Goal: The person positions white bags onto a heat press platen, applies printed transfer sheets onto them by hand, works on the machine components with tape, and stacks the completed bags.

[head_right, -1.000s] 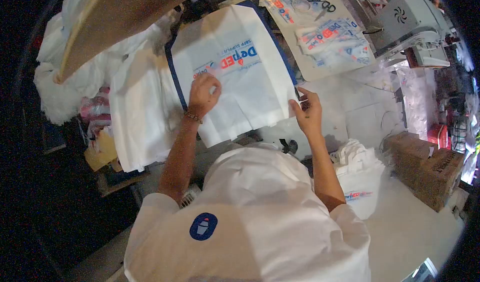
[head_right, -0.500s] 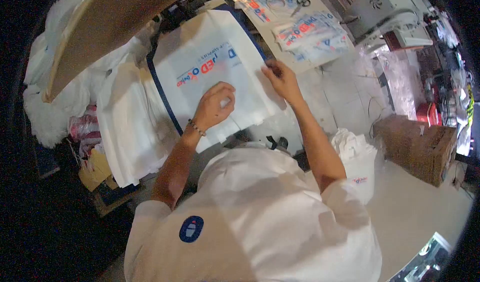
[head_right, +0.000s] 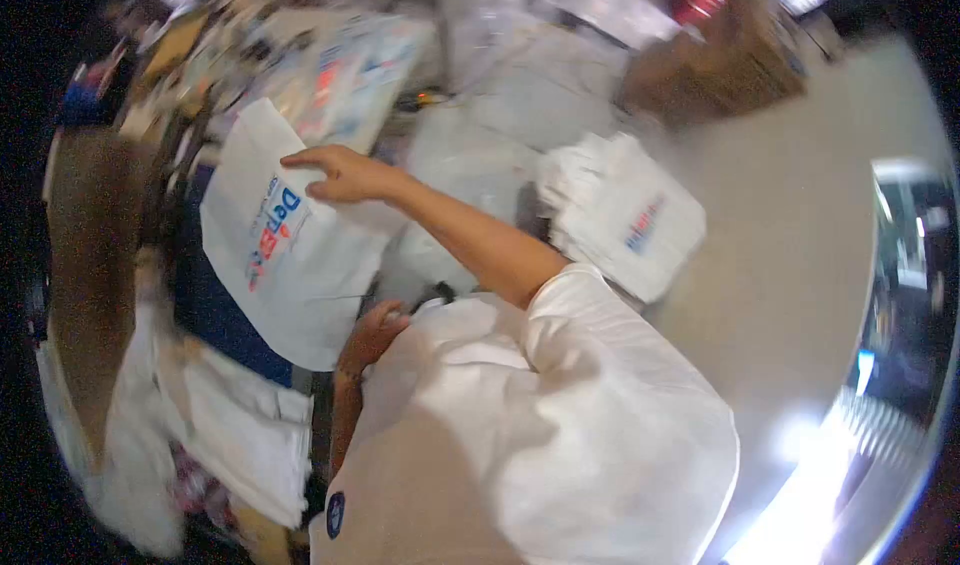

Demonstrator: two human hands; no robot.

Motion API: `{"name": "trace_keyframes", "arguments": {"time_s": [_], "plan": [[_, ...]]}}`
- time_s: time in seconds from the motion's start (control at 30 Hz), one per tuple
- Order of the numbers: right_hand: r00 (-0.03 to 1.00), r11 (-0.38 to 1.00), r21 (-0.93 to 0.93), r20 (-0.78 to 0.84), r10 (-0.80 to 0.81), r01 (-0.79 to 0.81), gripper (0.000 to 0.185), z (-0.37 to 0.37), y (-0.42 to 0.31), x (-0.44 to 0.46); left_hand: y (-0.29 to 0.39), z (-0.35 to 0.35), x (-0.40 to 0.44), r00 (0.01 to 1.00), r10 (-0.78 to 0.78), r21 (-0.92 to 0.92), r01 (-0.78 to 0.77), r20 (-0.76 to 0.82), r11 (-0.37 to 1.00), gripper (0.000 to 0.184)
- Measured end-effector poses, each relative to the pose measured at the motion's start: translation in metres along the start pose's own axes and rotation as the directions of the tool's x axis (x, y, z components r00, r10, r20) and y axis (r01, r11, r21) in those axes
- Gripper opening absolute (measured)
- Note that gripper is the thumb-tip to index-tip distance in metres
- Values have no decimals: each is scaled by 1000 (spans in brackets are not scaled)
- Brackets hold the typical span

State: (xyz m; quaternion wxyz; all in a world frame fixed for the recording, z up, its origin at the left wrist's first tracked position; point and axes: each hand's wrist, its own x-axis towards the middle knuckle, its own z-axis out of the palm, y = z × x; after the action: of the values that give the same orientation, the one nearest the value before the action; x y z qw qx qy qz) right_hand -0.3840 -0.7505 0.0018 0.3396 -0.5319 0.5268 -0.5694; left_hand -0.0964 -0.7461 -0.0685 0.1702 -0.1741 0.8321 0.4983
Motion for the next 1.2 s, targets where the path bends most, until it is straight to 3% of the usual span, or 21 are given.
{"name": "trace_keyframes", "arguments": {"time_s": [0.07,0.1,0.17,0.27,0.33,0.37,0.4,0.43,0.47,0.53,0.57,0.63,0.77,0.87,0.93,0.97,1.03,1.07,1.1,1.17,1.2], "plan": [[953,996,-88,-304,-9,-19,70,-45,-34,-80,17,-1,2,981,-150,-158,169,126,973,48],[933,994,-106,-361,-1,-39,70,-65,-38,-119,4,5,8,977,-123,-128,146,174,981,48],[739,993,-68,-673,27,-99,75,-92,-46,-196,-24,15,20,983,-97,-59,108,157,992,44],[526,966,-86,-849,56,-243,77,-121,-52,-300,-1,19,33,962,-134,31,130,237,991,42],[196,986,28,-979,60,-163,79,-130,-33,-359,25,20,44,961,-78,153,38,265,988,41],[164,986,34,-985,61,-162,79,-132,-23,-378,32,17,51,962,-22,235,-45,274,971,40],[-4,990,55,-999,55,-128,81,-135,-12,-401,39,21,59,957,-19,253,-57,290,966,40],[-169,993,74,-984,58,-90,83,-137,1,-420,44,21,65,955,-95,247,24,281,969,39],[-192,993,82,-979,64,-83,83,-138,23,-443,49,22,70,947,-175,243,110,268,964,39],[-458,1000,20,-889,8,-20,86,-142,78,-488,54,27,80,947,-194,224,137,257,965,37],[-470,999,30,-882,21,-12,86,-139,100,-506,55,29,81,949,-213,187,171,234,967,36],[-676,999,27,-735,47,39,86,-135,139,-532,59,33,85,960,-178,234,126,215,964,35],[-770,979,119,-605,203,164,87,-115,203,-566,79,50,76,966,-74,367,-23,248,930,34],[-778,948,224,-544,316,228,87,-97,244,-579,77,60,67,934,-240,312,153,264,938,33],[-716,881,461,-580,389,105,94,-86,266,-594,40,63,62,934,-236,300,152,269,942,33],[-708,878,468,-586,394,102,94,-84,264,-598,26,63,59,933,-225,291,140,281,946,33],[-611,710,665,-469,638,231,102,-77,252,-600,22,62,55,943,-205,261,135,263,956,33],[-578,509,853,-356,734,121,105,-82,213,-591,21,62,53,951,-177,238,116,253,964,33],[-570,505,856,-362,738,110,105,-89,202,-588,25,63,51,953,-182,231,126,242,965,33],[-823,-71,892,-379,423,-447,107,-103,192,-584,38,65,48,966,-201,223,163,163,961,34],[-814,-73,884,-390,430,-462,107,-115,184,-579,37,64,49,967,-209,216,174,149,961,34]]}}
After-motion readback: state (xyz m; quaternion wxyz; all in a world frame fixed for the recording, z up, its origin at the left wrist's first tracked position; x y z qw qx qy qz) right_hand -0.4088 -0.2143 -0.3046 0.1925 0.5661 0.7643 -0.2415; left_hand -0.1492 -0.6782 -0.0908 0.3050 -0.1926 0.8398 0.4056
